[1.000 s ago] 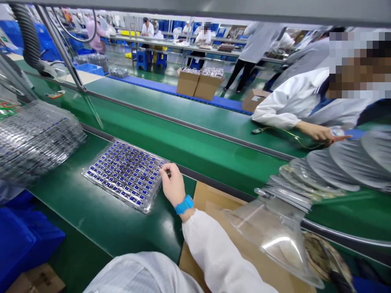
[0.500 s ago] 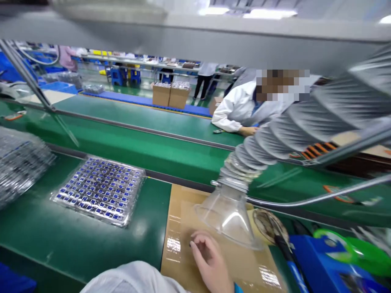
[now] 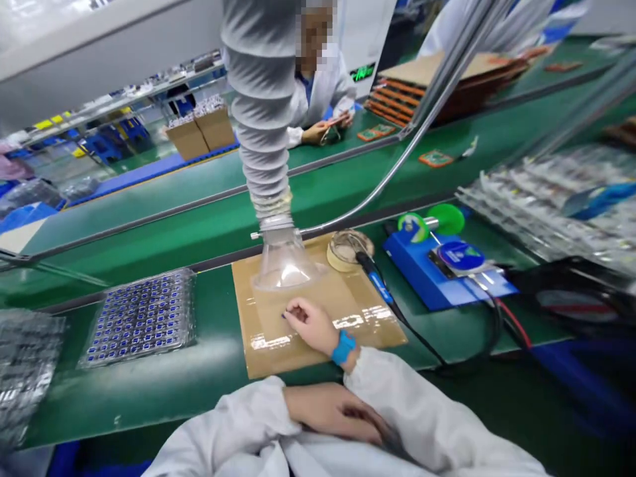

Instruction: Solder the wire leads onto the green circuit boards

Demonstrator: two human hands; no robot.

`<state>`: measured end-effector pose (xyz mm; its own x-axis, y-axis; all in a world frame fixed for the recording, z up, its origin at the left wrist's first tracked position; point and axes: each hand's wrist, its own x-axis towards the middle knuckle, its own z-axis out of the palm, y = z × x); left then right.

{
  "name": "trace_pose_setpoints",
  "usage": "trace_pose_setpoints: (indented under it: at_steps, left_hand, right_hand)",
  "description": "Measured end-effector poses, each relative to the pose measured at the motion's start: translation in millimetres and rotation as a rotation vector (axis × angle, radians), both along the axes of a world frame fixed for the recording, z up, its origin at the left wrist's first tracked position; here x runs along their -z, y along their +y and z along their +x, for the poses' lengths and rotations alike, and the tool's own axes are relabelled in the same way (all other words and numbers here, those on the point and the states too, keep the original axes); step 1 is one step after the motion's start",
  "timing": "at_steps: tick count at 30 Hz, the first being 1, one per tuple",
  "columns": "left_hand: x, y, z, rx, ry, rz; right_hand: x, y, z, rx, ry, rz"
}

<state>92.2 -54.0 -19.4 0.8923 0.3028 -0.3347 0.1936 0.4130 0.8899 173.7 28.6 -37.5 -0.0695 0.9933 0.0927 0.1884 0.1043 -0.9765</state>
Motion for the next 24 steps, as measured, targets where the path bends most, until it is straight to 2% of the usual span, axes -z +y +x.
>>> trace_pose_setpoints:
  at_steps: [1, 3, 5, 6, 7, 9, 11, 17, 21, 24]
  left_hand:
    - [-2.4, 0.9, -18.9, -0.063, 0.002, -0.027]
    - [-9.3, 8.7, -55.9, -0.425, 0.073, 0.021]
    - [-16.2, 21.9, -81.9, -0.798, 0.190, 0.248]
    - [-18.6, 29.5, -89.2, -0.918, 0.250, 0.392]
    - [-19.9, 37.3, -92.9, -0.984, 0.303, 0.528]
    - [-18.8, 51.8, -92.7, -0.992, 0.362, 0.720]
    - [-13.2, 63.1, -88.3, -0.945, 0.360, 0.780]
    - [8.5, 75.5, -86.8, -0.948, 0.300, 0.628]
    - [10.7, 74.3, -90.0, -0.951, 0.340, 0.620]
    - [9.1, 73.5, -90.0, -0.967, 0.309, 0.550]
  right_hand:
    - [-0.5, -0.2, 0.0, -0.014, 0.035, -0.011]
    - [-1.6, -0.6, -0.1, -0.038, 0.106, -0.028]
    - [-2.6, -0.6, -0.9, -0.056, 0.174, -0.045]
    - [-3.1, -0.5, -1.7, -0.067, 0.205, -0.055]
    - [-3.6, -0.5, -2.9, -0.082, 0.232, -0.066]
    - [-4.7, -1.1, -5.7, -0.123, 0.270, -0.082]
    - [-5.9, -2.4, -8.4, -0.153, 0.286, -0.085]
    - [-8.5, -3.3, -9.2, -0.097, 0.263, -0.025]
    - [-4.9, -2.2, -7.6, -0.059, 0.244, -0.012]
    - [-1.3, -2.6, -7.1, -0.056, 0.239, -0.025]
